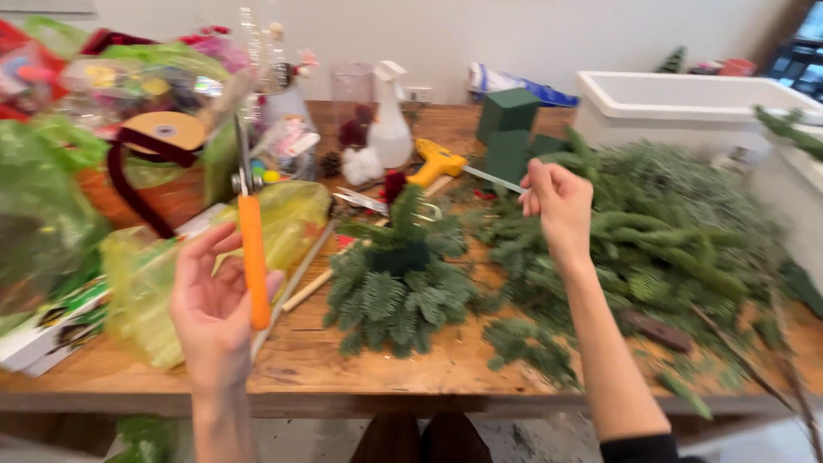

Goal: Attaching a decorative red ribbon to a small evergreen tree arrangement using a hot glue gun and scissors.

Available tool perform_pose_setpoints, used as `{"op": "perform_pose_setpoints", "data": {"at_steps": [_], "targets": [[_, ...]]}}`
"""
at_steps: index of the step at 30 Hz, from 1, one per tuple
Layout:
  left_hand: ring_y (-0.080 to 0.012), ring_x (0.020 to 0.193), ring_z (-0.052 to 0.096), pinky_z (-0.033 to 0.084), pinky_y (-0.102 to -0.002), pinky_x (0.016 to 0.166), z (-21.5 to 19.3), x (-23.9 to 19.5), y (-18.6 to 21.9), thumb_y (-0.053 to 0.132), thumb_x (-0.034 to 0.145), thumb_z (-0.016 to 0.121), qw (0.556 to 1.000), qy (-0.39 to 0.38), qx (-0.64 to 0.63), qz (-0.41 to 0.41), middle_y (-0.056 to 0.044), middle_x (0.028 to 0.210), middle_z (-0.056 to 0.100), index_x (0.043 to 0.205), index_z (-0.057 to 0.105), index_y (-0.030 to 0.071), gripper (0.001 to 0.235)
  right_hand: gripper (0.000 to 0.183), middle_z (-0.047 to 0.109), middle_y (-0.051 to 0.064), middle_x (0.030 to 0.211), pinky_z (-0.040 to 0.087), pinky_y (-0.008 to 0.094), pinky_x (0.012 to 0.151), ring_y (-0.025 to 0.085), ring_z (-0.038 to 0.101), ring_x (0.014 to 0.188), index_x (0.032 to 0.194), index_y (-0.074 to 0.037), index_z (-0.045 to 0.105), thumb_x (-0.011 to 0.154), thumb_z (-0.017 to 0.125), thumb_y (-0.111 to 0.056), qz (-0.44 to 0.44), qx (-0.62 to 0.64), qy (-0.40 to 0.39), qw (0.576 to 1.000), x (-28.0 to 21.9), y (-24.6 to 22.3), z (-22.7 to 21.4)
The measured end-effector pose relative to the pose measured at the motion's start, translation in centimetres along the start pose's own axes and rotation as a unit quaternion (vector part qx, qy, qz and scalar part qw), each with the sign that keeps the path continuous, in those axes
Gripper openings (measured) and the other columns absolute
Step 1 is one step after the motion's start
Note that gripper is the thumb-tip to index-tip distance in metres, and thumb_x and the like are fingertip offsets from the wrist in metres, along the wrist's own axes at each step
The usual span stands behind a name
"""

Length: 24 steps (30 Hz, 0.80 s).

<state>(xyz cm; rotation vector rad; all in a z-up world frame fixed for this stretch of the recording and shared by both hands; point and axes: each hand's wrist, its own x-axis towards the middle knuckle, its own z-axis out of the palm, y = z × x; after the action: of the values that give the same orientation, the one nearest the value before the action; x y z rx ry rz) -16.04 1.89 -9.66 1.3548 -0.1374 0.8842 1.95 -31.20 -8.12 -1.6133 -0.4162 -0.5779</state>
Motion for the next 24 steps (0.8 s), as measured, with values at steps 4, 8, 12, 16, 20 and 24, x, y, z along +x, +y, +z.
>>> {"op": "perform_pose_setpoints", "data": {"at_steps": [4,8,12,16,20,24], "targets": [[-0.0102,0.090,0.062,0.052,-0.021,0.077,10.3,-4.0,1.1,0.006,0.079,0.078,0.996,-0.078,-0.045,0.016,-0.005,0.125,0.061,0.133,0.050,0.008,0.061,0.024,0.070,0.007,0.066,0.055,0.027,0.062,0.014,0.064,0.052,0.086,-0.008,0.060,0.103,0.053,-0.023,-0.007,0.001,-0.043,0.999,-10.5,-4.6,-2.5],[-0.0154,0.098,0.065,0.055,-0.026,0.081,19.4,-10.1,-0.3,0.013,0.082,0.071,0.972,-0.224,-0.034,-0.061,-0.005,0.120,0.065,0.126,0.057,0.013,0.046,0.049,0.063,0.016,0.123,0.054,0.037,0.090,0.024,0.063,0.107,0.133,0.002,0.052,0.095,0.062,-0.027,0.058,0.222,-0.097,0.968,-17.1,-1.0,-4.2],[-0.0261,0.097,0.064,0.055,-0.034,0.086,24.1,-15.7,-2.8,0.004,0.100,0.044,0.925,-0.377,-0.040,-0.027,-0.018,0.113,0.064,0.115,0.056,0.000,0.019,0.044,0.062,0.015,0.123,0.049,0.034,0.093,0.022,0.060,0.112,0.127,0.001,0.057,0.090,0.065,-0.023,0.170,0.230,0.063,0.956,-21.2,3.6,-7.5],[-0.0156,0.085,0.045,0.034,-0.027,0.074,27.4,-15.8,-8.2,-0.009,0.086,0.054,0.879,-0.450,0.125,0.098,-0.004,0.088,0.062,0.101,0.066,0.007,0.024,0.020,0.067,0.012,0.100,0.048,0.025,0.074,0.016,0.063,0.090,0.110,0.002,0.066,0.090,0.065,-0.003,0.269,0.210,0.187,0.921,-22.5,3.9,-12.0],[-0.0232,0.093,0.070,0.055,-0.039,0.095,35.5,-9.2,-10.7,-0.009,0.091,0.047,0.889,-0.423,0.120,0.126,-0.013,0.095,0.075,0.095,0.071,0.002,0.027,0.029,0.069,0.013,0.105,0.045,0.041,0.104,0.024,0.062,0.113,0.103,0.000,0.066,0.079,0.072,-0.013,0.345,0.083,0.166,0.920,-23.4,3.7,-15.3],[-0.0218,0.073,0.055,0.042,-0.037,0.058,46.4,-3.3,-13.5,-0.016,0.084,0.043,0.813,-0.531,0.232,0.053,-0.008,0.088,0.061,0.114,0.060,0.005,0.039,0.046,0.068,0.013,0.079,0.054,0.041,0.086,0.024,0.066,0.074,0.120,0.005,0.063,0.079,0.074,-0.013,0.362,0.076,0.147,0.917,-23.0,2.1,-15.9]]}}
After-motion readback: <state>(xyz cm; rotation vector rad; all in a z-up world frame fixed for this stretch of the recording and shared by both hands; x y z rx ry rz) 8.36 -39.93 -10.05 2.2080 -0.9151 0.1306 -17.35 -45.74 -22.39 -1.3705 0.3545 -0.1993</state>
